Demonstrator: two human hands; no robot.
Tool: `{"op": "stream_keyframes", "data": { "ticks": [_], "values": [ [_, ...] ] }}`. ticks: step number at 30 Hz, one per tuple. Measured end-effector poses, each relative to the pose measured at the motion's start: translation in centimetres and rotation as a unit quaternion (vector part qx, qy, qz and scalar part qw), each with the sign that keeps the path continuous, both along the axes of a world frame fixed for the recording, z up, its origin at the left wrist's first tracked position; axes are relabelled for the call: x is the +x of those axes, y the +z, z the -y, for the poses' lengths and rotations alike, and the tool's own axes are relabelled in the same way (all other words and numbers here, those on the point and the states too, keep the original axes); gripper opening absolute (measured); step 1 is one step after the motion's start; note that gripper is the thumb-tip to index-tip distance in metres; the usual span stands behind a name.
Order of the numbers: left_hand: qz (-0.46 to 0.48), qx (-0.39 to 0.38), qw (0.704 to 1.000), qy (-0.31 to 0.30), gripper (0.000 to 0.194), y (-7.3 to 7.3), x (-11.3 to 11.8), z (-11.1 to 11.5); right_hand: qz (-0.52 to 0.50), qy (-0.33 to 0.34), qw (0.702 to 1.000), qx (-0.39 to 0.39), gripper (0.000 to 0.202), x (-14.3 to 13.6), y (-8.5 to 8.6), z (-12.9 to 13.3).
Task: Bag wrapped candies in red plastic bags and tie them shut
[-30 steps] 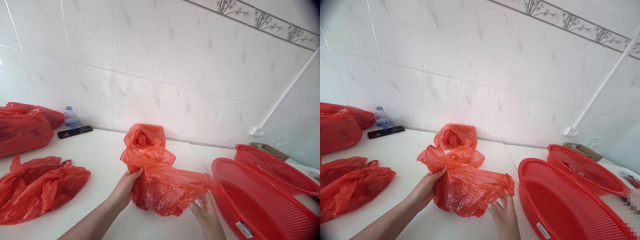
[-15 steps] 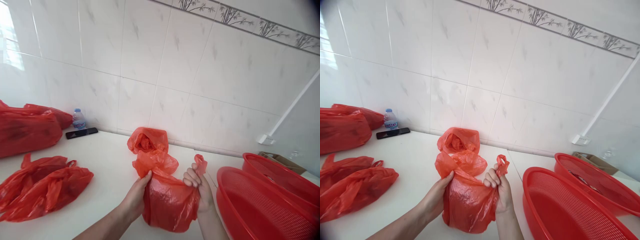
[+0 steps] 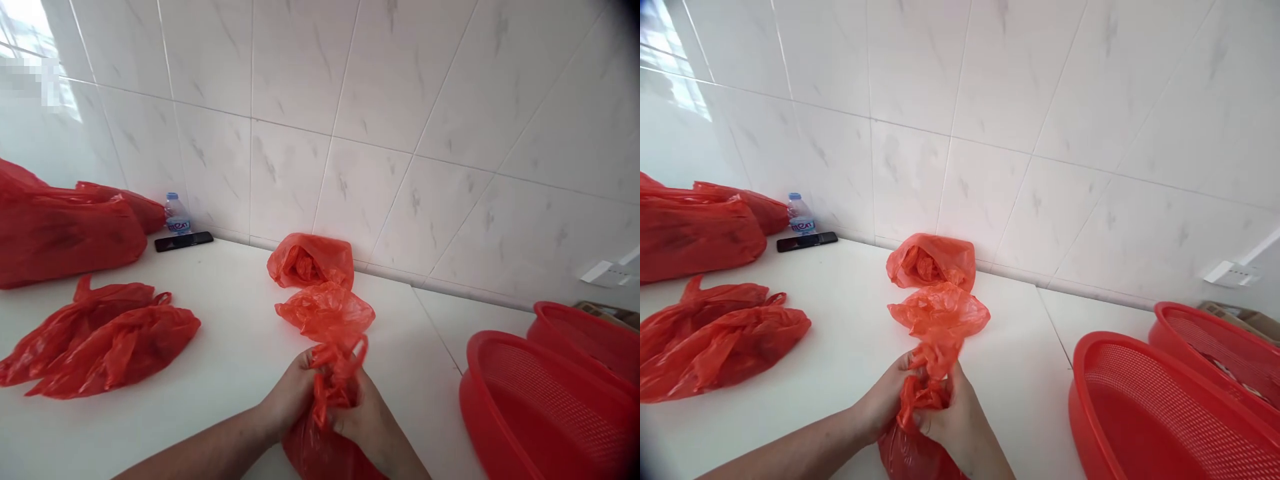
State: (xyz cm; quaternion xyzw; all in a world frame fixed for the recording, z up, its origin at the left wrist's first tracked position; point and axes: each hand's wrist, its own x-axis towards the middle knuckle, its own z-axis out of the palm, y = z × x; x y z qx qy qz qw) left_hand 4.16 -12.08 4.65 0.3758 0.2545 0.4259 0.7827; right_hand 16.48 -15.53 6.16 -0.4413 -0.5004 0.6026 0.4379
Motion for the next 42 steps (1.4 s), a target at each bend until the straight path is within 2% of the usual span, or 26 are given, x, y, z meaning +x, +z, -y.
{"op": "stream_keyframes", "data": {
  "ticks": [3,5,7,9,13,14,15,17,18,19,21,23,25,27,31,34,36,38,42],
  "values": [
    [-0.050,0.071,0.996,-0.025,0.007,0.1,0.3,0.0,0.062,-0.013,0.998,-0.005,0.030,0.0,-0.3,-0.3],
    [-0.092,0.093,0.991,-0.025,0.007,-0.2,0.3,0.0,0.085,-0.021,0.996,-0.013,0.023,0.2,-0.7,-0.5],
    [-0.105,0.095,0.989,-0.029,0.014,-0.6,0.2,0.1,0.065,-0.022,0.997,-0.024,0.030,0.4,-1.3,-0.7],
    [-0.099,0.107,0.989,-0.025,0.031,-1.1,-0.1,0.4,0.031,-0.030,0.998,-0.034,0.040,0.6,-1.9,-1.1],
    [-0.148,0.224,0.960,0.074,0.068,-1.6,-0.6,1.0,0.008,-0.067,0.997,-0.032,0.040,0.8,-2.7,-1.6],
    [-0.152,0.238,0.956,0.077,0.068,-1.7,-0.7,1.0,0.014,-0.074,0.997,-0.034,0.038,0.8,-2.8,-1.7],
    [-0.147,0.235,0.959,0.066,0.060,-1.7,-0.7,0.9,0.023,-0.075,0.996,-0.039,0.036,0.8,-2.8,-1.7],
    [-0.127,0.202,0.970,0.050,0.030,-1.8,-0.6,0.6,0.037,-0.061,0.996,-0.048,0.034,1.0,-2.6,-1.6],
    [-0.124,0.187,0.973,0.061,0.018,-1.8,-0.5,0.3,0.035,-0.048,0.997,-0.045,0.032,1.1,-2.4,-1.5],
    [-0.125,0.178,0.973,0.079,0.013,-1.8,-0.5,0.1,0.022,-0.030,0.999,-0.037,0.031,1.3,-2.2,-1.4],
    [-0.128,0.167,0.972,0.100,0.016,-1.9,-0.5,-0.4,-0.036,0.012,0.999,-0.026,0.033,1.6,-1.8,-1.1],
    [-0.125,0.154,0.976,0.089,0.020,-1.9,-0.7,-0.7,-0.114,0.040,0.992,-0.039,0.045,1.9,-1.4,-1.0],
    [-0.130,0.153,0.976,0.084,0.024,-2.0,-0.9,-0.9,-0.186,0.044,0.979,-0.067,0.059,2.1,-1.2,-0.9],
    [-0.137,0.159,0.974,0.083,0.028,-2.3,-1.0,-0.9,-0.220,0.021,0.972,-0.080,0.063,2.3,-1.2,-0.8],
    [-0.115,0.134,0.984,0.039,0.031,-2.6,-1.1,-0.9,-0.138,0.009,0.989,-0.058,0.038,2.9,-1.0,-0.8],
    [-0.106,0.120,0.986,0.040,0.032,-2.4,-1.1,-0.8,-0.042,0.023,0.998,-0.028,0.049,3.0,-0.6,-0.9],
    [-0.130,0.140,0.980,0.059,0.031,-2.3,-1.2,-0.6,0.045,-0.020,0.999,-0.002,0.048,2.7,-0.6,-1.1],
    [-0.170,0.172,0.967,0.082,0.028,-2.1,-1.2,-0.3,0.137,-0.081,0.987,0.027,0.039,2.3,-0.8,-1.3],
    [-0.284,0.257,0.917,0.116,0.023,-2.1,-1.0,0.3,0.236,-0.181,0.948,0.118,0.020,1.9,-1.9,-1.7]
  ]
}}
